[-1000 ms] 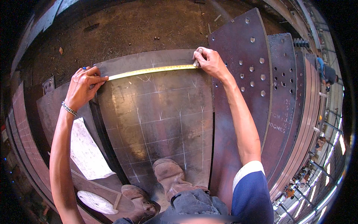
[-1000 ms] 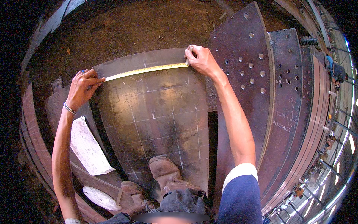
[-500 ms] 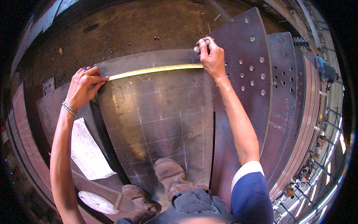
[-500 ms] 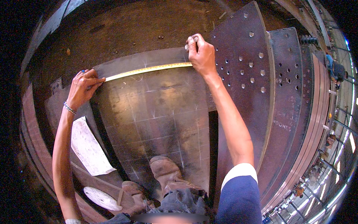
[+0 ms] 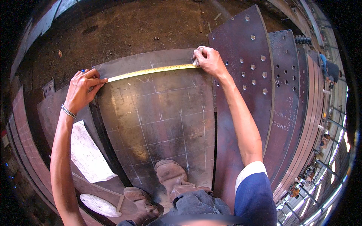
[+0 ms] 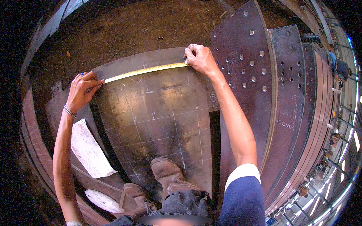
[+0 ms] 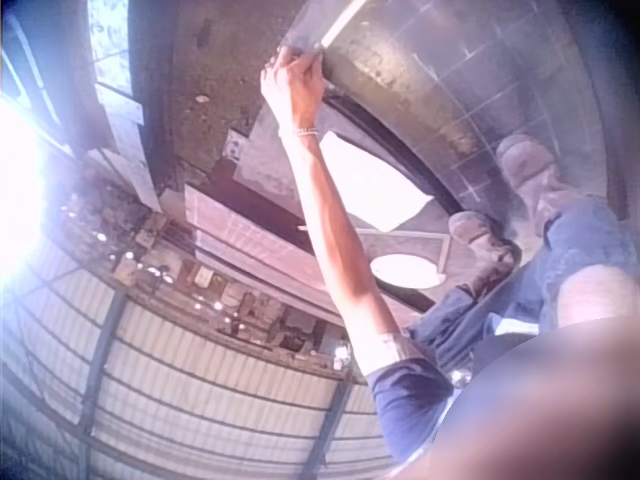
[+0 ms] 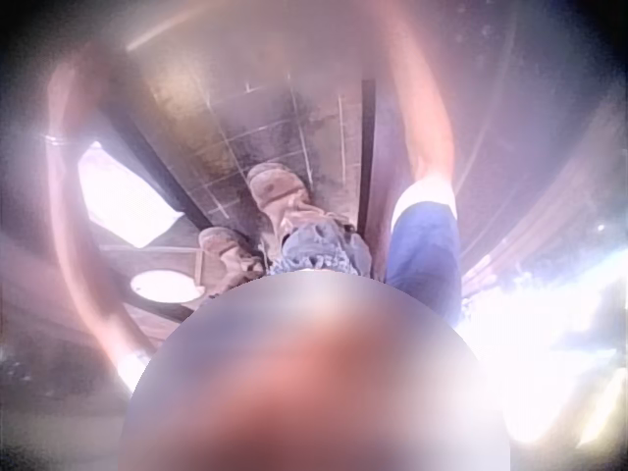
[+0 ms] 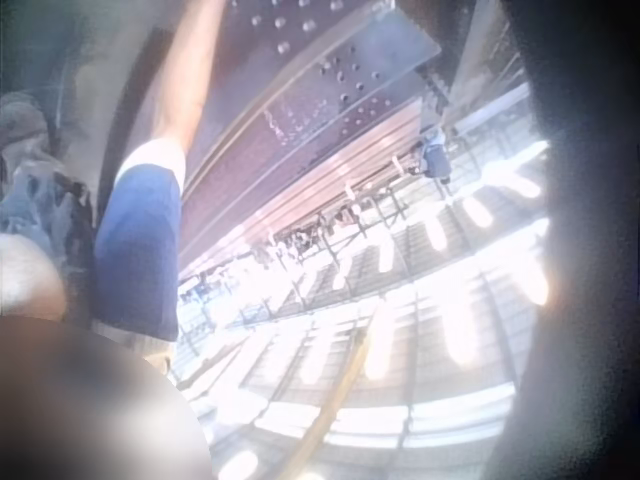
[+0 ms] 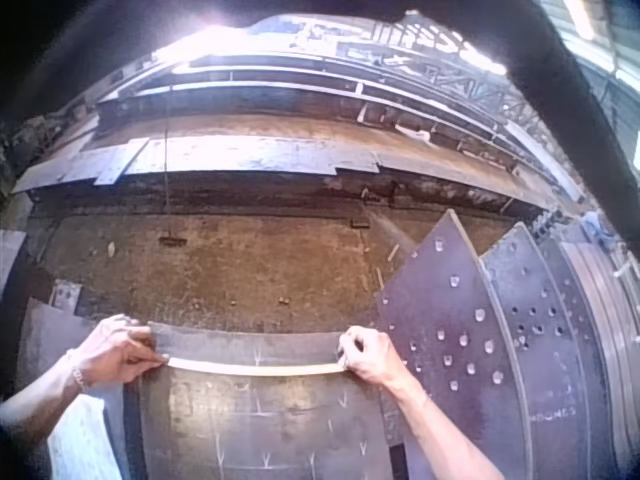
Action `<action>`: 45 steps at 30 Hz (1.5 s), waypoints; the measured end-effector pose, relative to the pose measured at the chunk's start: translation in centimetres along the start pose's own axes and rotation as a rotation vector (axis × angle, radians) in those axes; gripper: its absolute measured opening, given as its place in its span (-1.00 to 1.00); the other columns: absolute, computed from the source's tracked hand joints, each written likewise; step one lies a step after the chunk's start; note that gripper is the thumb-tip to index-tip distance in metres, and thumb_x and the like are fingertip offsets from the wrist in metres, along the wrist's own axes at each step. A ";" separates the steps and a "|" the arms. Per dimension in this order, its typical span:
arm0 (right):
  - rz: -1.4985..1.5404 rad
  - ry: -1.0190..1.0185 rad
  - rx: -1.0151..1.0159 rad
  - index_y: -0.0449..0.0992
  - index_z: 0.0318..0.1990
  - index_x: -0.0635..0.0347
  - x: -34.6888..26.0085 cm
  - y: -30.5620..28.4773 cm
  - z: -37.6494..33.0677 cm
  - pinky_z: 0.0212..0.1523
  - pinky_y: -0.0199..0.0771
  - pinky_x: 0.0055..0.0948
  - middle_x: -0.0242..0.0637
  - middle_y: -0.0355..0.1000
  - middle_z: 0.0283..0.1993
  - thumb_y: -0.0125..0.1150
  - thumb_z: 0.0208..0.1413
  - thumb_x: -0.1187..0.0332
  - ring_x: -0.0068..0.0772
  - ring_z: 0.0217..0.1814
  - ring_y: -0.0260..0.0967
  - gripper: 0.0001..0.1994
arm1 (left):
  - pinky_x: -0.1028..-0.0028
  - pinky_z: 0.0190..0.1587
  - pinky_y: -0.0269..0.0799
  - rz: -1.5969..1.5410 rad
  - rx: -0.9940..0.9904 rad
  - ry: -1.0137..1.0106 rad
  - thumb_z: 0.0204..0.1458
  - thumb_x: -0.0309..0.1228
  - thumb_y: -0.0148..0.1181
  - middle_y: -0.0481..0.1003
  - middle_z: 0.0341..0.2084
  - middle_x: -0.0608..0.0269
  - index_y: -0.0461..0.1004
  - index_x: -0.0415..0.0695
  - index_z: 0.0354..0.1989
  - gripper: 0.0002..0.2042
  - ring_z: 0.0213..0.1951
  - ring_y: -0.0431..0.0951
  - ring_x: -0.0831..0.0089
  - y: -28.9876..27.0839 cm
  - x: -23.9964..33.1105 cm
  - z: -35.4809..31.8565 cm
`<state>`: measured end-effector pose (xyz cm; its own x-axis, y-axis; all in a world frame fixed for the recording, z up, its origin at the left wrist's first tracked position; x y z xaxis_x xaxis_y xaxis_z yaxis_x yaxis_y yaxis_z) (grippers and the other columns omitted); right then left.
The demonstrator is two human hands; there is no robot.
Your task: The person measures a large metal sheet using a yellow tape measure and marks measurements with a white marker. The person repeatedly measures different sections of the sheet and makes marks to indicate specific dimensions.
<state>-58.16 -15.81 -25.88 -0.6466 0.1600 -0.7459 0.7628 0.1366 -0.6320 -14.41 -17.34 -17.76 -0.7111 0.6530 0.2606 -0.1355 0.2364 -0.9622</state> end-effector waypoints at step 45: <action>-0.518 -0.575 0.079 0.56 -0.16 0.23 -3.7 0.1 -6.0 0.00 0.50 -0.16 -0.17 0.42 -0.20 0.36 0.01 0.46 -0.09 -0.07 0.46 -0.79 | 0.27 -0.01 0.43 -0.099 0.040 -0.029 0.05 -0.33 0.36 0.53 -0.34 0.24 0.69 -0.06 -0.20 -0.83 -0.21 0.55 0.25 0.5 -0.6 -0.6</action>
<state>-55.68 -10.54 -21.91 -0.8354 -0.4402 -0.3292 0.3749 -0.0181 -0.9269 -13.61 -17.20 -18.35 -0.7127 0.6064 0.3526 -0.2333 0.2692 -0.9344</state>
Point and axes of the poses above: each hand's wrist, its own z-axis towards the middle knuckle, its own y-axis out of the palm, x = y × z, the point moved 2 cm from there along z, towards the middle knuckle
